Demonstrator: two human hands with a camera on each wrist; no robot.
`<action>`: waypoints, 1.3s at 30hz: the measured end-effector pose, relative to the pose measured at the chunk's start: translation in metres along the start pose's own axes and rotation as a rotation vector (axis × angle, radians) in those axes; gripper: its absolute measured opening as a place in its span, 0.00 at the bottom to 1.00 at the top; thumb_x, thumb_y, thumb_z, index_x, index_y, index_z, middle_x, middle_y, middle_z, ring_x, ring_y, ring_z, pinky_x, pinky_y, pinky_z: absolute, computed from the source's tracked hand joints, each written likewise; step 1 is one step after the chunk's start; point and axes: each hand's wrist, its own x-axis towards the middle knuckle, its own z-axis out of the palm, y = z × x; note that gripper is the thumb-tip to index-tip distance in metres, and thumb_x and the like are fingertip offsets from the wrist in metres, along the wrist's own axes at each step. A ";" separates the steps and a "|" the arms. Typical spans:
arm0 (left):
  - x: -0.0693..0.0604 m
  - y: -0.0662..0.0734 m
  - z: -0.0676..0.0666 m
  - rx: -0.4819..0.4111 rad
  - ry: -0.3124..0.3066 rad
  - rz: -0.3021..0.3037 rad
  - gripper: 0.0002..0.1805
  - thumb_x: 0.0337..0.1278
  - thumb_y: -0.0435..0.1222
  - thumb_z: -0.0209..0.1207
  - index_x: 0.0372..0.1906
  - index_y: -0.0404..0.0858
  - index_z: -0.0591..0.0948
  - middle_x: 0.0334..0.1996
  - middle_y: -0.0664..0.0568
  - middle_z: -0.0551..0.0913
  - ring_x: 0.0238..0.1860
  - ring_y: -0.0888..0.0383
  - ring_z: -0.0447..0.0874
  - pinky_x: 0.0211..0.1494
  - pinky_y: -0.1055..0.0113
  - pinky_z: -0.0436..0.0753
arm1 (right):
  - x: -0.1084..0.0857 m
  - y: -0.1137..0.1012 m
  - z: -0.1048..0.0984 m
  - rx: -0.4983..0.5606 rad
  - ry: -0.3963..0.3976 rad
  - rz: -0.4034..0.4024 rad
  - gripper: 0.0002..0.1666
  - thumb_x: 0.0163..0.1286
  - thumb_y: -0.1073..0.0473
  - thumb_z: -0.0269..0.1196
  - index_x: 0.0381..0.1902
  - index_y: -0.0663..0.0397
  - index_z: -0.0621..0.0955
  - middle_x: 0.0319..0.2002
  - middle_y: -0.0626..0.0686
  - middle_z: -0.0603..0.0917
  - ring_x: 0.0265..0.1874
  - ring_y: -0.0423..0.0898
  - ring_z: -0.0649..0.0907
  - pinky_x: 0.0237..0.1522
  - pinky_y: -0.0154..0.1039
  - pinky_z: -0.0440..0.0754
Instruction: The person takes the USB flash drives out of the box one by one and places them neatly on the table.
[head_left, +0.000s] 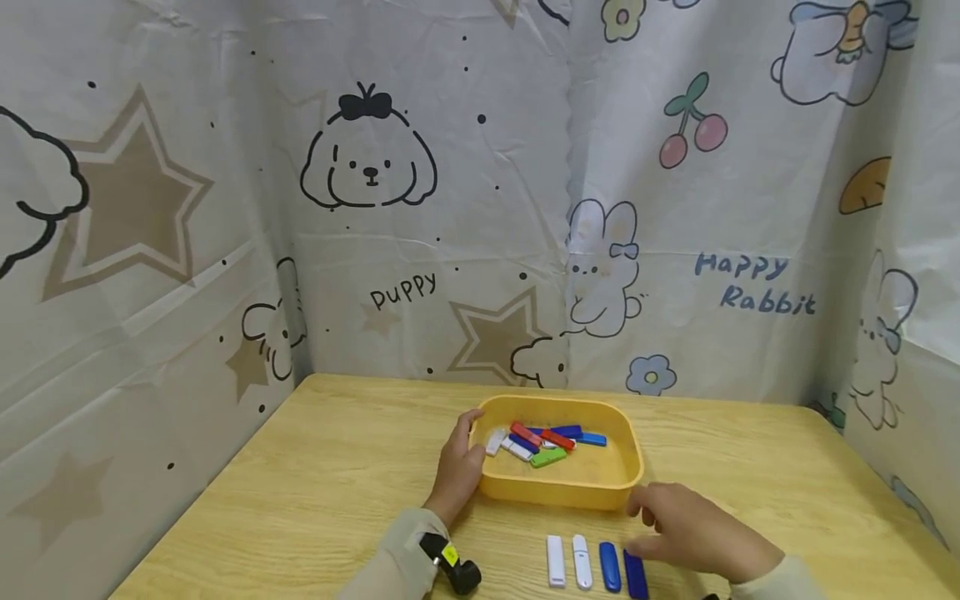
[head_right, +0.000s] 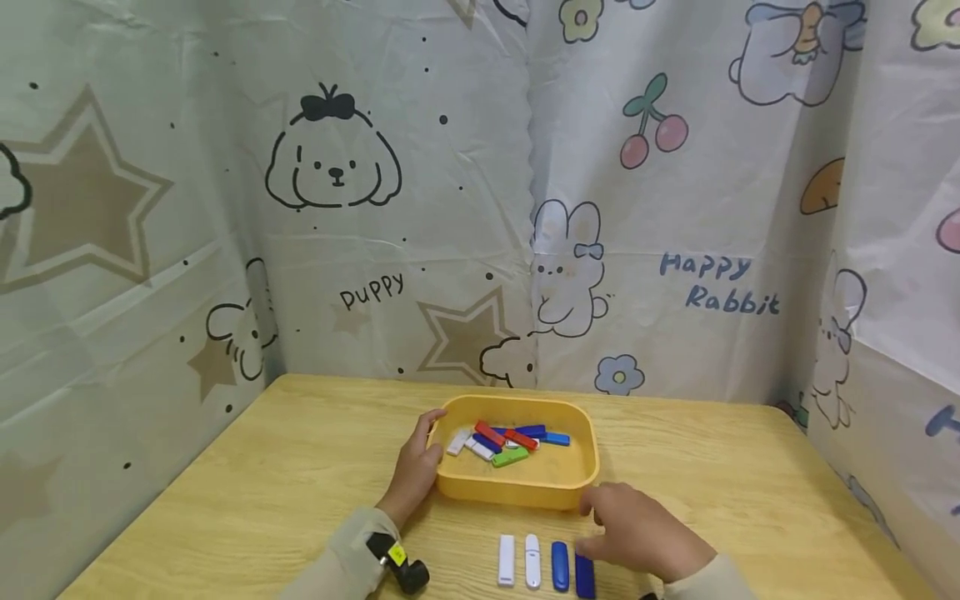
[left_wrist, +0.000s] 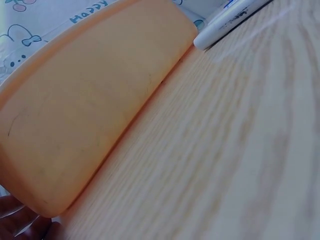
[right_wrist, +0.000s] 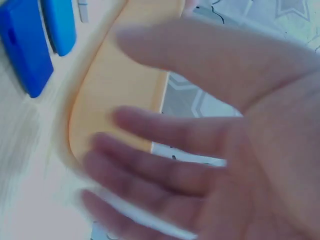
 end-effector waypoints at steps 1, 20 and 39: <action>0.000 0.001 0.000 -0.001 0.001 0.004 0.30 0.52 0.26 0.46 0.64 0.40 0.68 0.68 0.43 0.68 0.70 0.45 0.61 0.69 0.45 0.60 | 0.000 0.000 -0.002 -0.003 0.062 -0.053 0.17 0.54 0.52 0.72 0.38 0.52 0.80 0.30 0.47 0.78 0.31 0.45 0.76 0.35 0.42 0.78; 0.000 -0.001 0.001 -0.004 0.005 0.017 0.29 0.53 0.26 0.46 0.63 0.41 0.69 0.67 0.45 0.69 0.69 0.46 0.63 0.69 0.46 0.61 | 0.091 -0.008 0.018 0.039 0.316 -0.258 0.07 0.62 0.59 0.66 0.38 0.54 0.81 0.37 0.49 0.81 0.36 0.47 0.78 0.39 0.40 0.79; 0.001 -0.001 0.003 -0.018 -0.012 -0.017 0.29 0.54 0.26 0.45 0.64 0.43 0.68 0.69 0.46 0.66 0.71 0.48 0.59 0.70 0.46 0.59 | 0.106 -0.006 0.019 0.118 -0.002 -0.089 0.19 0.68 0.55 0.57 0.56 0.40 0.80 0.60 0.52 0.77 0.63 0.58 0.71 0.63 0.60 0.65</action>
